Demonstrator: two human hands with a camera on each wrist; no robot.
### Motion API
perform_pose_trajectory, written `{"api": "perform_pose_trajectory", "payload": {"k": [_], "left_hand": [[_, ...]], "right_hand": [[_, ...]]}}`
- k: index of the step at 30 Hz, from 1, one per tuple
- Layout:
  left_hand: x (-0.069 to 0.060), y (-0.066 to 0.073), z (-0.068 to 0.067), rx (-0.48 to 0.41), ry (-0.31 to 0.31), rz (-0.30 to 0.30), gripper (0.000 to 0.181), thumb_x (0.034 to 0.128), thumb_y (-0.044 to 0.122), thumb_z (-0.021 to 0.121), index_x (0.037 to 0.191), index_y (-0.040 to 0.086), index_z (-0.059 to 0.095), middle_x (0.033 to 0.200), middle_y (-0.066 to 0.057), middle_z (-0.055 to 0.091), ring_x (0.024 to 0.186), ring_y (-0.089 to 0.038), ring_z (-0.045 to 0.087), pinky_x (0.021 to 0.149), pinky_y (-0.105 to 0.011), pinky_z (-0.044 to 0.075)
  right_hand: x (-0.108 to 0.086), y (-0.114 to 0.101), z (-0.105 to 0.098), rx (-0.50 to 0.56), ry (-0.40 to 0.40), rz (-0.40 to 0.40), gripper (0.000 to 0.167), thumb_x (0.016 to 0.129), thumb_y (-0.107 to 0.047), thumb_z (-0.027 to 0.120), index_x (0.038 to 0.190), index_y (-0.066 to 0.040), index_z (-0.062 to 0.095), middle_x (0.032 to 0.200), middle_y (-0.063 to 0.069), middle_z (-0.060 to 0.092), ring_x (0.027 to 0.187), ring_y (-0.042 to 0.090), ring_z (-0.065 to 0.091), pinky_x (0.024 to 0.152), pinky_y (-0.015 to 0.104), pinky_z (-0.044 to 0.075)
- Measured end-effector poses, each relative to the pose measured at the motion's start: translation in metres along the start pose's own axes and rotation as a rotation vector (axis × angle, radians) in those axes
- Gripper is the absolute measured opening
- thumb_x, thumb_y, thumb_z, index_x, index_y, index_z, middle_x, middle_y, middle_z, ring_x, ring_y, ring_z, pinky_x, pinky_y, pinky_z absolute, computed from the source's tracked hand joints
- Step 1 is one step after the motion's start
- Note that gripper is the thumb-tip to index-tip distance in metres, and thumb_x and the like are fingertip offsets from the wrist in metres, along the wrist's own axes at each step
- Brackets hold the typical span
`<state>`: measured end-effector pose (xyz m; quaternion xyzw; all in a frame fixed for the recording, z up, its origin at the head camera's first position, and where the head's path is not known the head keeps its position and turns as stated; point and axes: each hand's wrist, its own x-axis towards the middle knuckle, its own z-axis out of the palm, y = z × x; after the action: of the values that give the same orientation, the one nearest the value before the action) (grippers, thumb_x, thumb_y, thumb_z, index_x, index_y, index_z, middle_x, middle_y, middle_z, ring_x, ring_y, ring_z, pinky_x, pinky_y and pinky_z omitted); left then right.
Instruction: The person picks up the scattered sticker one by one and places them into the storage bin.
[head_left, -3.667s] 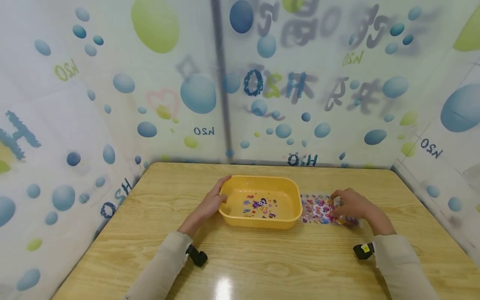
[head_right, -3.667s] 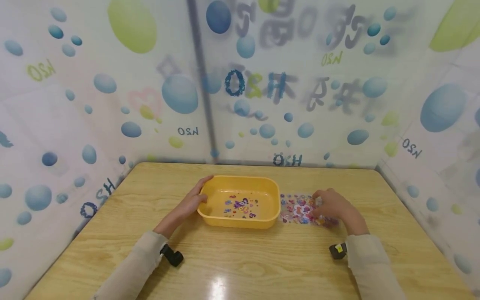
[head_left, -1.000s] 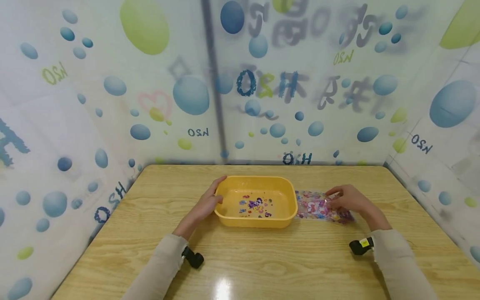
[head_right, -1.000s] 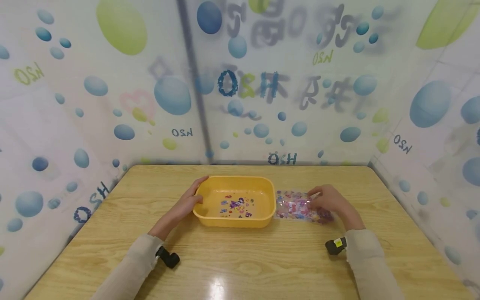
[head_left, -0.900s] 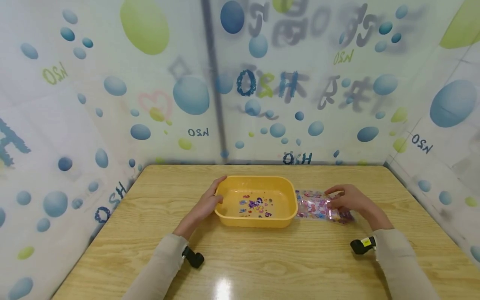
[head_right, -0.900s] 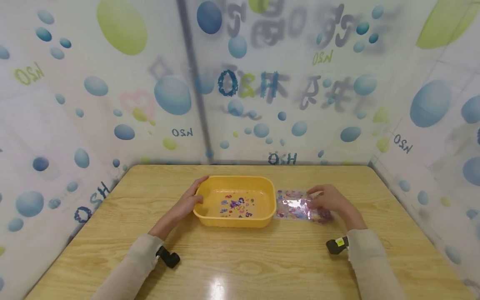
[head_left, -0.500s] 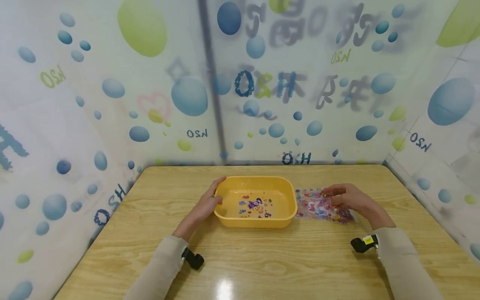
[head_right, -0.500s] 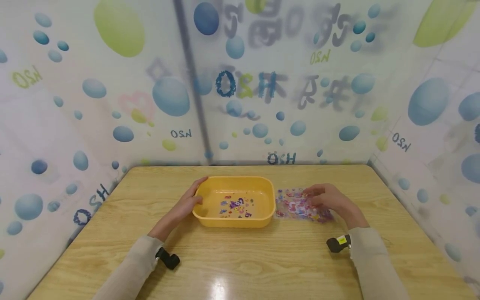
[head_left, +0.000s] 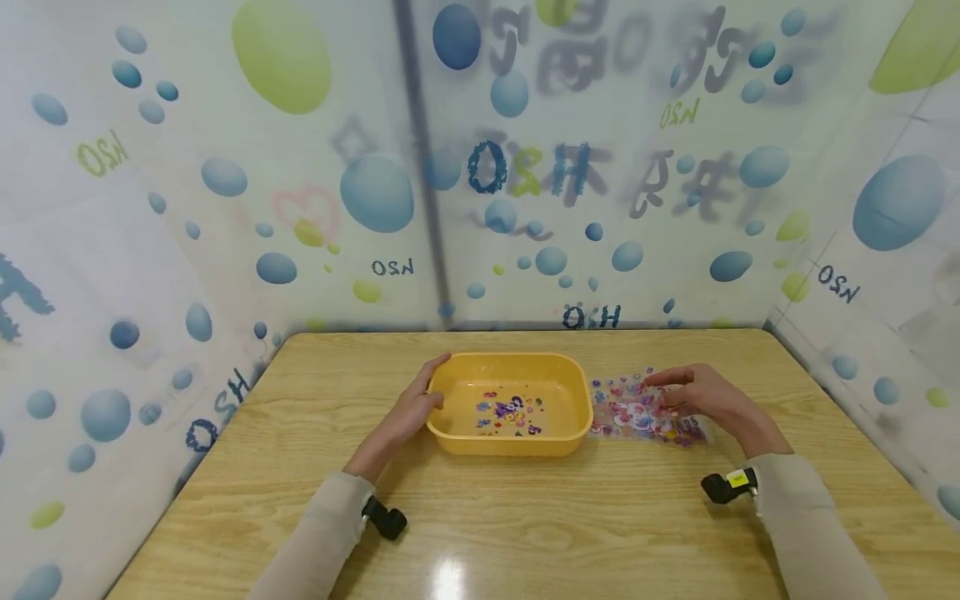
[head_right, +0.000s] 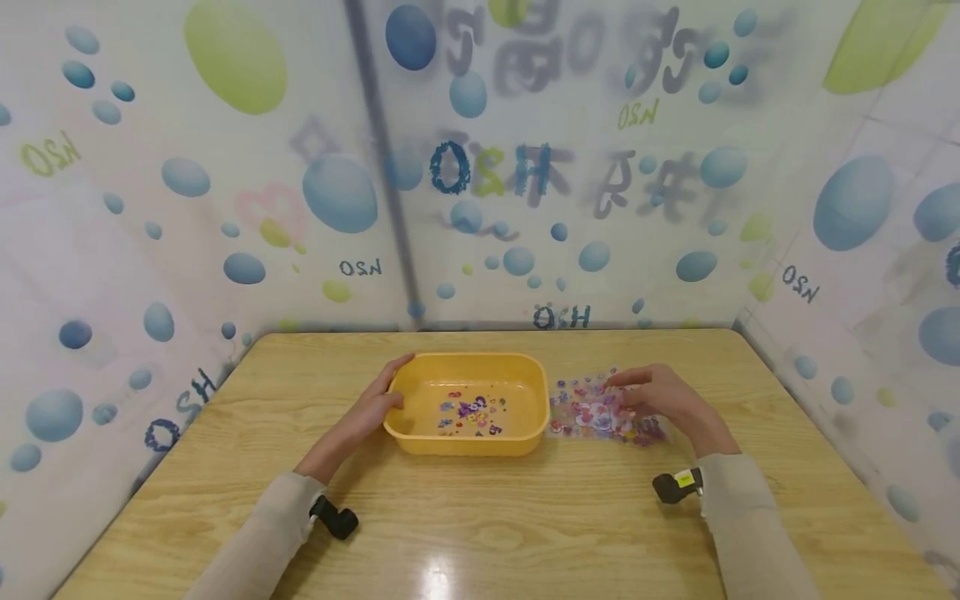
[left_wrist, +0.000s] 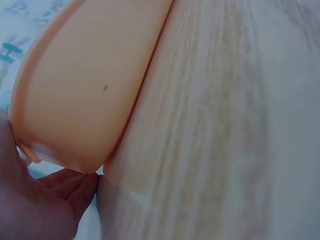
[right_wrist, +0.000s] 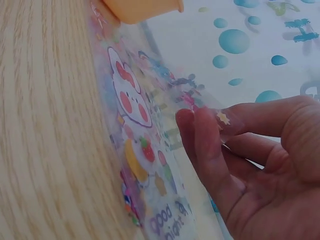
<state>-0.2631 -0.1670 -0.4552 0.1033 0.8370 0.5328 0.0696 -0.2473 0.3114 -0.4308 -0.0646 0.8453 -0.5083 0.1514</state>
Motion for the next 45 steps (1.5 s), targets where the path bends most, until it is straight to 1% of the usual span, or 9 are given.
{"api": "perform_pose_trajectory", "payload": {"k": [9, 14, 17, 19, 21, 24, 29, 33, 45], "left_hand": [[0.000, 0.000, 0.000, 0.002, 0.006, -0.008, 0.079, 0.0899, 0.005, 0.046, 0.164, 0.025, 0.028, 0.173, -0.009, 0.021, 0.160, -0.032, 0.016, 0.126, -0.055, 0.021], [-0.001, 0.000, -0.001, 0.005, 0.009, -0.010, 0.079, 0.0899, 0.005, 0.046, 0.164, 0.025, 0.027, 0.174, -0.009, 0.020, 0.161, -0.031, 0.015, 0.126, -0.056, 0.021], [-0.002, 0.001, -0.001, 0.013, 0.016, -0.011, 0.079, 0.0896, 0.006, 0.046, 0.164, 0.026, 0.027, 0.174, -0.008, 0.020, 0.160, -0.030, 0.016, 0.125, -0.055, 0.023], [-0.003, 0.003, -0.001, 0.022, 0.022, -0.007, 0.080, 0.0890, 0.006, 0.046, 0.164, 0.026, 0.028, 0.173, -0.008, 0.021, 0.160, -0.031, 0.017, 0.123, -0.054, 0.025], [-0.004, 0.004, 0.000, 0.028, 0.028, -0.007, 0.080, 0.0883, 0.005, 0.046, 0.164, 0.025, 0.028, 0.173, -0.009, 0.022, 0.160, -0.031, 0.018, 0.123, -0.054, 0.025], [-0.005, 0.005, 0.000, 0.034, 0.037, -0.008, 0.080, 0.0874, 0.005, 0.047, 0.163, 0.024, 0.029, 0.173, -0.010, 0.023, 0.159, -0.032, 0.020, 0.123, -0.054, 0.026], [-0.006, 0.005, 0.000, 0.044, 0.055, -0.008, 0.080, 0.0867, 0.004, 0.046, 0.163, 0.023, 0.031, 0.171, -0.012, 0.026, 0.157, -0.033, 0.025, 0.120, -0.054, 0.029], [-0.007, 0.005, 0.001, 0.050, 0.051, -0.008, 0.080, 0.0870, 0.004, 0.046, 0.163, 0.023, 0.030, 0.171, -0.013, 0.026, 0.156, -0.034, 0.026, 0.119, -0.053, 0.031], [-0.005, 0.006, 0.002, 0.028, 0.045, -0.006, 0.080, 0.0875, 0.006, 0.047, 0.163, 0.025, 0.030, 0.171, -0.010, 0.026, 0.155, -0.031, 0.028, 0.118, -0.050, 0.031]], "right_hand": [[-0.007, -0.007, -0.004, -0.019, 0.033, -0.040, 0.052, 0.095, -0.009, 0.063, 0.143, 0.009, 0.054, 0.144, 0.034, 0.053, 0.080, 0.010, 0.061, 0.074, 0.032, 0.058], [-0.011, -0.014, -0.007, 0.010, 0.038, -0.050, 0.054, 0.096, -0.011, 0.063, 0.145, 0.008, 0.052, 0.154, 0.034, 0.044, 0.084, 0.009, 0.062, 0.077, 0.033, 0.058], [-0.014, -0.018, -0.010, 0.016, 0.048, -0.077, 0.054, 0.098, -0.014, 0.063, 0.146, 0.008, 0.051, 0.153, 0.032, 0.047, 0.087, 0.009, 0.065, 0.078, 0.034, 0.059], [-0.016, -0.021, -0.012, 0.016, 0.058, -0.098, 0.053, 0.100, -0.015, 0.062, 0.146, 0.008, 0.052, 0.149, 0.025, 0.055, 0.088, 0.009, 0.068, 0.079, 0.034, 0.059], [-0.018, -0.024, -0.013, 0.020, 0.071, -0.109, 0.053, 0.100, -0.016, 0.063, 0.145, 0.008, 0.053, 0.142, 0.012, 0.063, 0.089, 0.009, 0.069, 0.079, 0.033, 0.060], [-0.021, -0.029, -0.015, 0.009, 0.091, -0.129, 0.053, 0.100, -0.019, 0.064, 0.145, 0.005, 0.054, 0.132, -0.007, 0.065, 0.091, 0.008, 0.070, 0.079, 0.031, 0.059], [-0.024, -0.036, -0.014, 0.003, 0.102, -0.162, 0.054, 0.101, -0.022, 0.065, 0.147, 0.003, 0.054, 0.127, -0.016, 0.065, 0.092, 0.008, 0.070, 0.079, 0.032, 0.059], [-0.027, -0.042, -0.012, -0.001, 0.120, -0.177, 0.054, 0.100, -0.021, 0.066, 0.146, 0.003, 0.054, 0.120, -0.027, 0.063, 0.091, 0.007, 0.070, 0.078, 0.031, 0.058], [-0.025, -0.055, 0.003, -0.003, 0.152, -0.224, 0.052, 0.098, -0.022, 0.069, 0.143, 0.002, 0.058, 0.118, -0.025, 0.066, 0.088, 0.007, 0.072, 0.077, 0.029, 0.059]]}}
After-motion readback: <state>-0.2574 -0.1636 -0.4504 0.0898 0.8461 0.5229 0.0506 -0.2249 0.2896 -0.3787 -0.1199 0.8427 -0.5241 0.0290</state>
